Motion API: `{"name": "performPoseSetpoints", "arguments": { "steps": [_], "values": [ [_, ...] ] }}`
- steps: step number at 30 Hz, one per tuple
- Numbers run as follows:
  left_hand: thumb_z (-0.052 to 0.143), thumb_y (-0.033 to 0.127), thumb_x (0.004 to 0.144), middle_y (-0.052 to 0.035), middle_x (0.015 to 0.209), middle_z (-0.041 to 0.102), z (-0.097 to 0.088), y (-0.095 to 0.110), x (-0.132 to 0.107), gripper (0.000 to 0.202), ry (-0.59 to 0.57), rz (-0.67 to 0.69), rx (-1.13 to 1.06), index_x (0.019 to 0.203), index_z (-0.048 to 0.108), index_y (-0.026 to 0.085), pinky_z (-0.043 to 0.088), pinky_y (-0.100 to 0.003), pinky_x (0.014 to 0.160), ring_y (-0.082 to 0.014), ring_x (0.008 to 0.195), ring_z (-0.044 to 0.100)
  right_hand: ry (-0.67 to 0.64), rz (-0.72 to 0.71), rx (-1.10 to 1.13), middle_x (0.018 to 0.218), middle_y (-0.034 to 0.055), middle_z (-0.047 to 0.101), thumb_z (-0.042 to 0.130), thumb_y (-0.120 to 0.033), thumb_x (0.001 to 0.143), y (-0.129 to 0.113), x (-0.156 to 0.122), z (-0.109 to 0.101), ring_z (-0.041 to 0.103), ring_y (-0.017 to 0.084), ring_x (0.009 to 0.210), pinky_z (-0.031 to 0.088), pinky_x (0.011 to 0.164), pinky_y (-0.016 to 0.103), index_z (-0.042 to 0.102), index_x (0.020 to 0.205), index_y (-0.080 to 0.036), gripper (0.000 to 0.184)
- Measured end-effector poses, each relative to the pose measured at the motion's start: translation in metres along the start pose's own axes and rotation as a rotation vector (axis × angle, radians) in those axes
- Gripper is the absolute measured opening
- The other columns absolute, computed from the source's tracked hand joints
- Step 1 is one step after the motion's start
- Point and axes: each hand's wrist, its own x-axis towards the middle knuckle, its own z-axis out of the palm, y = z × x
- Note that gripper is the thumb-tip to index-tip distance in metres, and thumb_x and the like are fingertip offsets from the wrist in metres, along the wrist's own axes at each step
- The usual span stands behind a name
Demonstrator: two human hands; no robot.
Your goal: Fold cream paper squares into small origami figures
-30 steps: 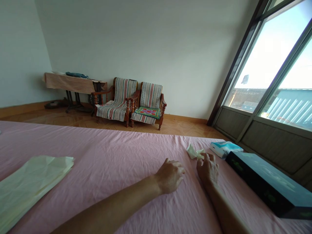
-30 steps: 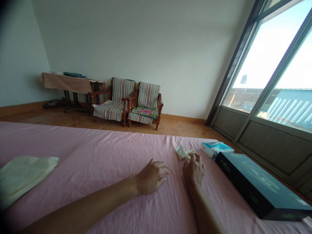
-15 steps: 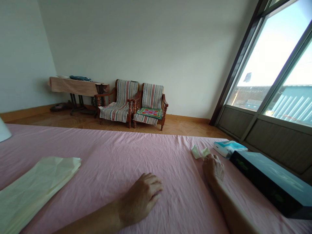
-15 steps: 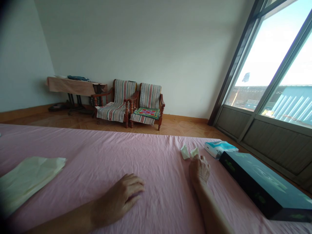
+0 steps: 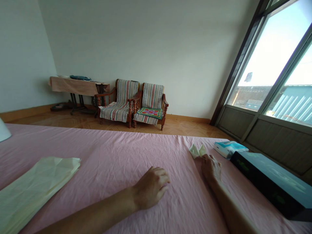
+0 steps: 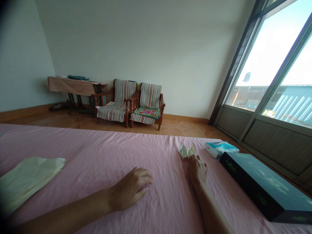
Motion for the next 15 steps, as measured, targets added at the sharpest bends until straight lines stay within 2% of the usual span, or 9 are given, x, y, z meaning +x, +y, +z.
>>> {"name": "performPoseSetpoints", "arguments": {
  "steps": [5,8,10,13,15],
  "values": [
    [0.061,0.009,0.086,-0.0084,0.109,0.064,0.026,-0.014,0.072,0.019,0.036,0.041,0.007,0.103,0.064,0.016,0.044,-0.041,0.094,-0.0241,0.105,0.058,0.001,-0.004,-0.006,0.116,0.0068,0.059,0.057,-0.034,0.093,-0.002,-0.003,-0.002,0.061,0.02,0.097,0.051,0.082,0.041,0.057,0.116,-0.017,0.029],
    [0.057,0.029,0.094,-0.0093,0.12,0.057,0.045,-0.018,0.12,0.028,0.074,0.053,-0.008,0.119,0.056,0.015,0.051,-0.043,0.085,-0.0235,0.102,0.06,0.011,-0.017,-0.016,0.116,0.0069,0.059,0.057,-0.034,0.093,-0.003,-0.004,-0.003,0.06,0.021,0.098,0.051,0.083,0.041,0.057,0.116,-0.017,0.029],
    [0.056,0.029,0.095,-0.0094,0.12,0.057,0.055,-0.018,0.148,0.029,0.098,0.052,-0.023,0.12,0.055,0.016,0.052,-0.042,0.083,-0.0229,0.1,0.06,0.019,-0.028,-0.024,0.117,0.0069,0.059,0.057,-0.034,0.093,-0.003,-0.004,-0.003,0.06,0.021,0.099,0.051,0.084,0.042,0.057,0.116,-0.017,0.029],
    [0.056,0.029,0.095,-0.0093,0.12,0.057,0.069,-0.02,0.177,0.028,0.088,0.041,-0.044,0.119,0.055,0.016,0.053,-0.042,0.083,-0.0225,0.099,0.06,0.029,-0.043,-0.033,0.116,0.0068,0.059,0.057,-0.034,0.093,-0.002,-0.005,-0.002,0.06,0.02,0.098,0.051,0.083,0.041,0.057,0.116,-0.017,0.028],
    [0.056,0.029,0.095,-0.0093,0.119,0.057,0.076,-0.023,0.186,0.028,0.071,0.019,-0.054,0.119,0.055,0.016,0.053,-0.042,0.083,-0.0225,0.099,0.061,0.039,-0.053,-0.034,0.115,0.0067,0.059,0.057,-0.034,0.093,-0.001,-0.005,-0.001,0.061,0.02,0.097,0.051,0.083,0.041,0.057,0.115,-0.017,0.028]
  ]
}}
